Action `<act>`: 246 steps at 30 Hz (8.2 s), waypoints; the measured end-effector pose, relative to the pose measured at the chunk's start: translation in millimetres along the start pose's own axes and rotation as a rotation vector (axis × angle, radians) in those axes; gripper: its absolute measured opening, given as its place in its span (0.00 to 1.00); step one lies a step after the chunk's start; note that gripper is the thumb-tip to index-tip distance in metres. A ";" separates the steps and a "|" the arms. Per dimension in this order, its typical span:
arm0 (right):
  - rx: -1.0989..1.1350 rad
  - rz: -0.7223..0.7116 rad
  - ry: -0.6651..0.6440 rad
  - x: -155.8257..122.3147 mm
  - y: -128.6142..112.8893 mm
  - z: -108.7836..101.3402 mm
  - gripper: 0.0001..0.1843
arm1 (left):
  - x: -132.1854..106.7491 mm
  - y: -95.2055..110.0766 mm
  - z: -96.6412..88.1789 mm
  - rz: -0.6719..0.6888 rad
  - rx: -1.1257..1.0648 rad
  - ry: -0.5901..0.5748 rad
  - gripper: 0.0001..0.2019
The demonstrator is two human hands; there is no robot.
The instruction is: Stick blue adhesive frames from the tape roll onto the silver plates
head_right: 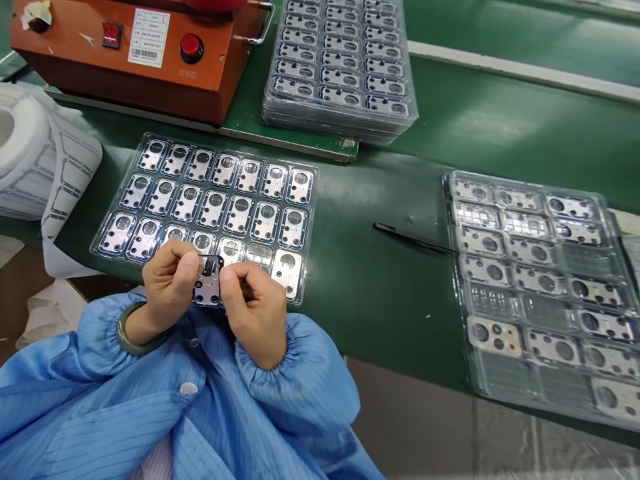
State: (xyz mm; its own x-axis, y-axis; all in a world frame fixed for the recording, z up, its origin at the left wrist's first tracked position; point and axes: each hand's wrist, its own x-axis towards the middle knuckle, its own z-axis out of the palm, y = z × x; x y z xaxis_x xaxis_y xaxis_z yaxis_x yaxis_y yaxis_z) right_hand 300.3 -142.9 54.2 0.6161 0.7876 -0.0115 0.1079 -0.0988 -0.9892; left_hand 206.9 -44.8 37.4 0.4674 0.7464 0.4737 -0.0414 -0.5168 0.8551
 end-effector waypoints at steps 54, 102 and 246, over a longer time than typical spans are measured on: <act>-0.037 -0.117 -0.118 3.9 5.0 2.2 0.07 | 7.3 -4.9 -10.5 -0.292 -0.333 -0.292 0.10; -0.688 0.157 0.149 -2.1 -0.7 -29.9 0.18 | 2.9 -4.3 10.6 0.020 -0.043 -0.080 0.07; -0.496 0.090 0.219 -11.0 11.1 -71.5 0.11 | 14.4 19.5 45.2 -0.026 0.378 -0.638 0.05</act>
State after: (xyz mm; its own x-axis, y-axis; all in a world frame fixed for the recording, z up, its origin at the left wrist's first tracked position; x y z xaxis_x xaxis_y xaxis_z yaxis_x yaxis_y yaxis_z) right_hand 350.5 -196.1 53.8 0.7821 0.6231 -0.0104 0.3691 -0.4767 -0.7978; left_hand 252.8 -63.0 51.4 0.8913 0.4307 0.1416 0.2291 -0.6975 0.6790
